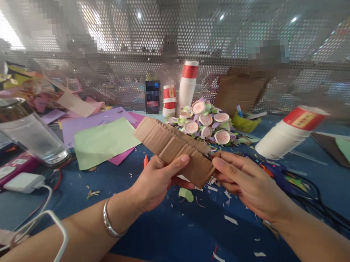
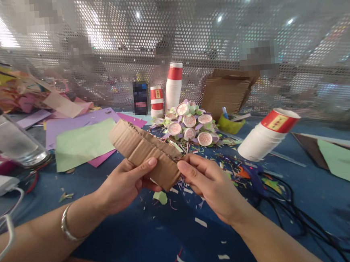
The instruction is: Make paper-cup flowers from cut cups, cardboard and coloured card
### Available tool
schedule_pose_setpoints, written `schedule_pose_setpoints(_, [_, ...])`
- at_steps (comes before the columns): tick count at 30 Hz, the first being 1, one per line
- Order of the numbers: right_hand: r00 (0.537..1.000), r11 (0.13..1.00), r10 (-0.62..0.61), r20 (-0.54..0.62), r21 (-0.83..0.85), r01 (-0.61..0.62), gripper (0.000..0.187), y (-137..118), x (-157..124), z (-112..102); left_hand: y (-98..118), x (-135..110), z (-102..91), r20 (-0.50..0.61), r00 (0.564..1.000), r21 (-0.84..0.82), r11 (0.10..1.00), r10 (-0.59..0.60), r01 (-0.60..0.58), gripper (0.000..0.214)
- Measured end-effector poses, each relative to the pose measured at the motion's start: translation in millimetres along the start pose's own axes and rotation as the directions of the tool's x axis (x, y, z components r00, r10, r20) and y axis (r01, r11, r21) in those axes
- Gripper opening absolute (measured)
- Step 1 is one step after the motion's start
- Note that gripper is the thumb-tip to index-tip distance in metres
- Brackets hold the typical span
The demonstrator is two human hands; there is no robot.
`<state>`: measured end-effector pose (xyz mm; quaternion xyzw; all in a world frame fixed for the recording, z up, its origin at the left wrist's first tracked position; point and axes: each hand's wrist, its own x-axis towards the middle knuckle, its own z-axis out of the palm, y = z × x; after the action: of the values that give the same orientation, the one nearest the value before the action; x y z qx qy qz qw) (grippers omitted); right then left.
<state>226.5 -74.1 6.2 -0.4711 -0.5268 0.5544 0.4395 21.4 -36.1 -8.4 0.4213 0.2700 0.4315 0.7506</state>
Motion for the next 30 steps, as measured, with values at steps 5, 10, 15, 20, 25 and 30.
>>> schedule_pose_setpoints(5, [1.000,0.999,-0.016,-0.010,-0.050,0.015,0.039,-1.3,-1.3,-0.6,2.4,-1.9,2.0,-0.023,0.999,0.024,0.999,-0.047,0.048,0.045])
schedule_pose_setpoints(10, [0.999,0.995,-0.033,-0.018,-0.098,0.031,0.039,-0.1,-2.6,-2.6,2.7,-2.2,1.5,-0.039,0.997,0.034,0.997,-0.063,0.065,0.048])
schedule_pose_setpoints(15, [0.999,0.998,-0.016,-0.035,-0.063,0.013,0.039,-0.2,-2.1,0.3,-1.0,-4.2,3.4,-0.024,0.998,0.004,0.998,-0.060,0.060,0.044])
schedule_pose_setpoints(20, [0.999,0.993,-0.034,-0.006,-0.112,0.033,0.039,-1.9,-3.4,0.3,-3.2,-5.2,5.3,-0.010,0.998,-0.014,0.998,-0.068,0.067,0.042])
schedule_pose_setpoints(25, [0.999,0.986,-0.039,0.007,-0.160,0.040,0.042,-3.6,-4.0,-1.6,-1.8,-5.0,5.3,-0.010,0.997,-0.018,0.997,-0.072,0.071,0.044])
schedule_pose_setpoints(30, [0.999,0.989,-0.034,-0.010,-0.146,0.032,0.042,-5.6,-4.7,-0.7,-2.2,-5.3,5.7,0.005,0.994,-0.046,0.993,-0.105,0.105,0.048])
